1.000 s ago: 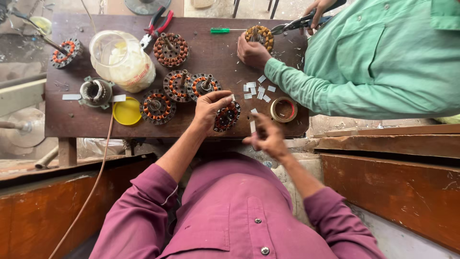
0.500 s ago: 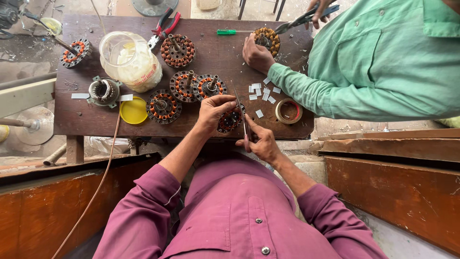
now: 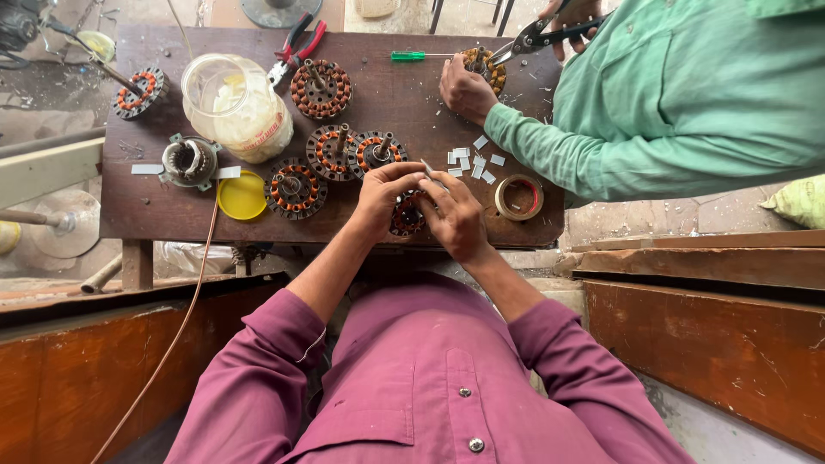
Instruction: The person cuts small white insulating strips with scissors and places them into the slots of a motor stator. They repeat this process for multiple stators on the table.
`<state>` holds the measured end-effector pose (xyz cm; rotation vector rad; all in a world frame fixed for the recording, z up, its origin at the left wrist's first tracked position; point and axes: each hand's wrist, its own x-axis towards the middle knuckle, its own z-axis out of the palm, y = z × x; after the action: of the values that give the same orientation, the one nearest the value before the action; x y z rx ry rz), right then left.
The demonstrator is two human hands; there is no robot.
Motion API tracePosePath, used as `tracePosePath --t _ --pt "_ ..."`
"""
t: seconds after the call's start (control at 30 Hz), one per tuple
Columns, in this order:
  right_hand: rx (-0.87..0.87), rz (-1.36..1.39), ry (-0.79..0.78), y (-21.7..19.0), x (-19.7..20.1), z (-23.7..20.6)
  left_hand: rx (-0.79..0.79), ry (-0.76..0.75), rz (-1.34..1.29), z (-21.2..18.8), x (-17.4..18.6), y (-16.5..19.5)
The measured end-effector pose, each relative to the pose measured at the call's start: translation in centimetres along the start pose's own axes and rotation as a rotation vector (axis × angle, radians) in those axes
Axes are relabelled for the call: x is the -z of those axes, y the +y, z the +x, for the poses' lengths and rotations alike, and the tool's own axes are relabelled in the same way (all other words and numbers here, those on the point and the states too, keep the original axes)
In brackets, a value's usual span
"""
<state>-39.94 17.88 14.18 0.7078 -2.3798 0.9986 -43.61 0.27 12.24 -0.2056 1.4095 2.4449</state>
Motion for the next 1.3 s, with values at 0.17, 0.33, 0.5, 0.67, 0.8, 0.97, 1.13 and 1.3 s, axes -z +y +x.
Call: tracePosePath --t 0.17,0.33,0.5,0.67,0.8,0.97,1.13,1.3 --pt "-0.003 0.073 0.076 -0.1 -0.2 2.4 -0.042 -0.001 -0.003 0.1 0.2 0.5" --pt "-0.186 0.261 0.096 0.5 -0.5 2.5 -0.171 -0.124 0.121 0.2 1.4 -0.7" --pt "-0.306 0.312 0.111 1.9 -1.9 1.4 -0.326 0.008 0.254 -1.0 3.9 -3.0" --pt "-0.317 0.046 0.05 4.4 -2.0 -1.2 -0.223 0.173 0.351 -3.4 4.8 -7.2" --pt "-0.487 -0.101 -0.092 7.0 -1.5 -2.5 -0.298 0.223 0.398 -3.0 4.0 -9.2" --pt "-0.501 -0.174 -0.242 9.3 -1.9 0.6 -0.278 0.224 0.65 -1.2 4.4 -6.5" --pt "-0.448 -0.242 -0.486 10.5 -2.6 5.6 -0.211 0.185 0.587 -1.6 4.0 -5.8" --pt "-0.409 -0.303 -0.601 11.3 -3.5 7.7 -0.276 0.203 0.438 -2.0 3.9 -6.6"
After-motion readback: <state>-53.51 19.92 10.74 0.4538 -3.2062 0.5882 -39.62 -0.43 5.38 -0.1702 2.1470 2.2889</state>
